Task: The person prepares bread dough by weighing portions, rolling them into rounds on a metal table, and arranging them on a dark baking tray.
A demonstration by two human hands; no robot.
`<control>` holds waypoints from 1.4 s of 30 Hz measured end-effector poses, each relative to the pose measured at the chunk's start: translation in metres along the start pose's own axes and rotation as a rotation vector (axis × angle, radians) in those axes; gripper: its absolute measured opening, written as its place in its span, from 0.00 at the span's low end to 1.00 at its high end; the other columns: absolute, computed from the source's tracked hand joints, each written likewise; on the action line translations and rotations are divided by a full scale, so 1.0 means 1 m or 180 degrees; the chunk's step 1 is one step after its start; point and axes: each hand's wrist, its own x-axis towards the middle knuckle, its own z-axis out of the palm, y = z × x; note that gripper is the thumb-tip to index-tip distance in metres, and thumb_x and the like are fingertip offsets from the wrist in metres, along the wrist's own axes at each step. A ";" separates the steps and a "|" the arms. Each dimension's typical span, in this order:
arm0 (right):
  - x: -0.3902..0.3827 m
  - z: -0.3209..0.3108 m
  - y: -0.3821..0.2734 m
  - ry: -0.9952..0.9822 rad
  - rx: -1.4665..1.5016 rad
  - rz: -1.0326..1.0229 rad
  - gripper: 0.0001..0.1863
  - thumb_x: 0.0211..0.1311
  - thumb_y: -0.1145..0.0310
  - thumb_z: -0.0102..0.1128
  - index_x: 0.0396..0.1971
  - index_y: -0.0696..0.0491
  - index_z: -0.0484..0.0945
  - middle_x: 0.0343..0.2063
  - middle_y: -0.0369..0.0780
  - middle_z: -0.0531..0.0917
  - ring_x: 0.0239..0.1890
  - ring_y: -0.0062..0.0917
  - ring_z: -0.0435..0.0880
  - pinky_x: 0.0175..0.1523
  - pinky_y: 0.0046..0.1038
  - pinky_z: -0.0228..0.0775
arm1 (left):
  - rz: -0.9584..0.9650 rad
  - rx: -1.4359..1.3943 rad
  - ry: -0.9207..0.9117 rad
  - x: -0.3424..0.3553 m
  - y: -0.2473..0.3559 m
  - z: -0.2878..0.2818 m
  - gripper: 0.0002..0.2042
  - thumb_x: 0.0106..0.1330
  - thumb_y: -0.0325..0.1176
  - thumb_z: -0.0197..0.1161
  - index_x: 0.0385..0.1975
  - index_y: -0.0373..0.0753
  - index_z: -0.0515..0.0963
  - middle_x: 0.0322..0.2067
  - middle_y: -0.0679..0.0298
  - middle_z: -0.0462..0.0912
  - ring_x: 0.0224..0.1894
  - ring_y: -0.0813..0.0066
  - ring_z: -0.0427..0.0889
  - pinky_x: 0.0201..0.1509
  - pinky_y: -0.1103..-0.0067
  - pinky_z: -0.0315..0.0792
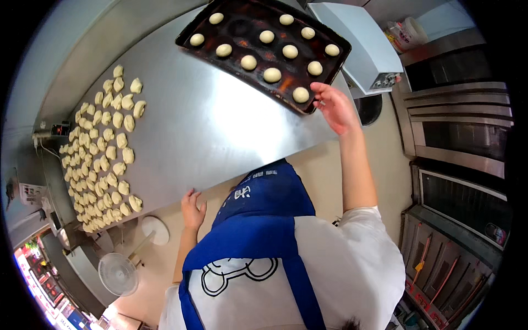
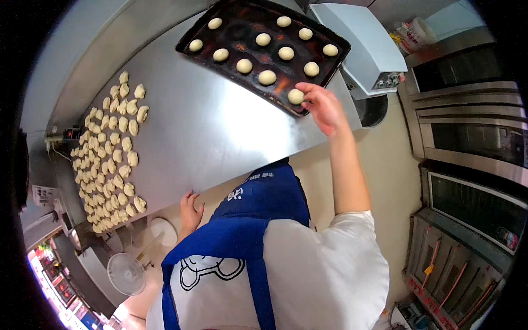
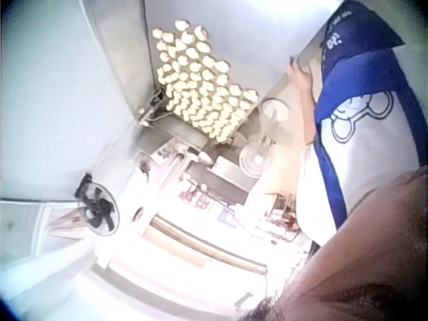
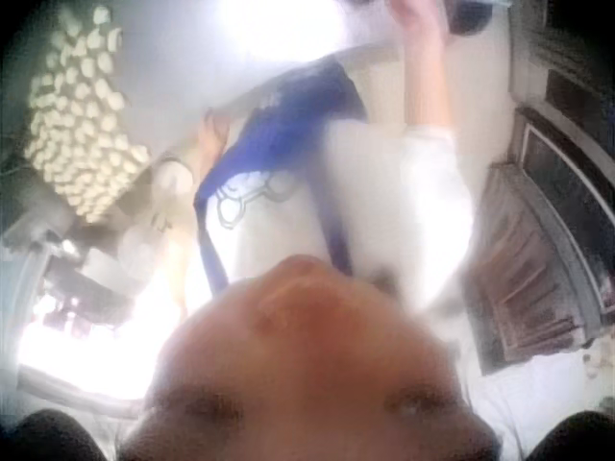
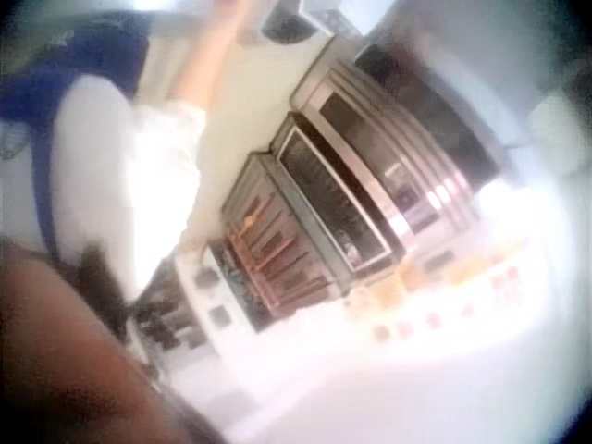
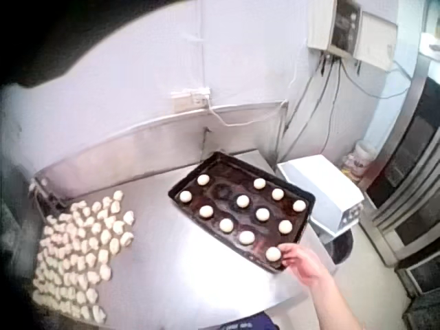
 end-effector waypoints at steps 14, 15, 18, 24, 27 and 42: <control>-0.174 0.179 0.064 -0.1572 0.1167 -0.0354 0.18 0.67 0.69 0.53 0.51 0.60 0.82 0.53 0.40 0.82 0.54 0.25 0.75 0.61 0.33 0.67 | 0.0391 -0.0070 0.0041 -0.090 -0.108 -0.042 0.19 0.57 0.32 0.73 0.50 0.42 0.82 0.61 0.52 0.76 0.63 0.50 0.74 0.66 0.60 0.71; -0.178 0.190 0.062 -0.1625 0.1042 -0.0405 0.18 0.67 0.69 0.53 0.51 0.61 0.82 0.52 0.40 0.83 0.53 0.24 0.76 0.61 0.32 0.67 | 0.0328 -0.0068 0.0073 -0.096 -0.113 -0.042 0.19 0.57 0.32 0.72 0.50 0.42 0.82 0.60 0.52 0.76 0.63 0.49 0.74 0.66 0.60 0.71; -0.173 0.219 0.068 -0.1677 0.0492 -0.0383 0.18 0.68 0.68 0.54 0.52 0.62 0.81 0.50 0.40 0.84 0.51 0.23 0.77 0.59 0.30 0.69 | 0.0033 -0.0100 0.0151 -0.122 -0.126 -0.043 0.19 0.58 0.33 0.72 0.50 0.42 0.82 0.60 0.52 0.76 0.62 0.49 0.75 0.65 0.61 0.71; -0.137 0.109 0.226 0.0388 -0.1352 0.1106 0.17 0.71 0.52 0.60 0.40 0.51 0.86 0.30 0.29 0.83 0.27 0.15 0.73 0.35 0.23 0.66 | -0.0709 -0.0328 -0.0116 -0.177 -0.156 -0.013 0.20 0.59 0.37 0.73 0.52 0.43 0.82 0.60 0.51 0.76 0.62 0.52 0.76 0.66 0.62 0.72; -0.140 -0.009 0.332 0.1722 -0.0910 0.1643 0.17 0.66 0.48 0.61 0.22 0.40 0.75 0.16 0.27 0.65 0.16 0.17 0.57 0.21 0.25 0.45 | -0.1289 -0.0373 -0.0370 -0.215 -0.194 0.019 0.21 0.60 0.40 0.72 0.53 0.43 0.83 0.59 0.50 0.78 0.63 0.52 0.76 0.68 0.63 0.71; -0.161 0.217 0.194 -0.2306 0.1077 0.1133 0.29 0.75 0.64 0.45 0.73 0.57 0.65 0.76 0.47 0.60 0.77 0.38 0.60 0.75 0.39 0.58 | -0.2723 -0.1133 -0.0706 -0.291 -0.256 0.059 0.27 0.62 0.48 0.70 0.57 0.37 0.82 0.57 0.45 0.82 0.61 0.52 0.81 0.66 0.66 0.74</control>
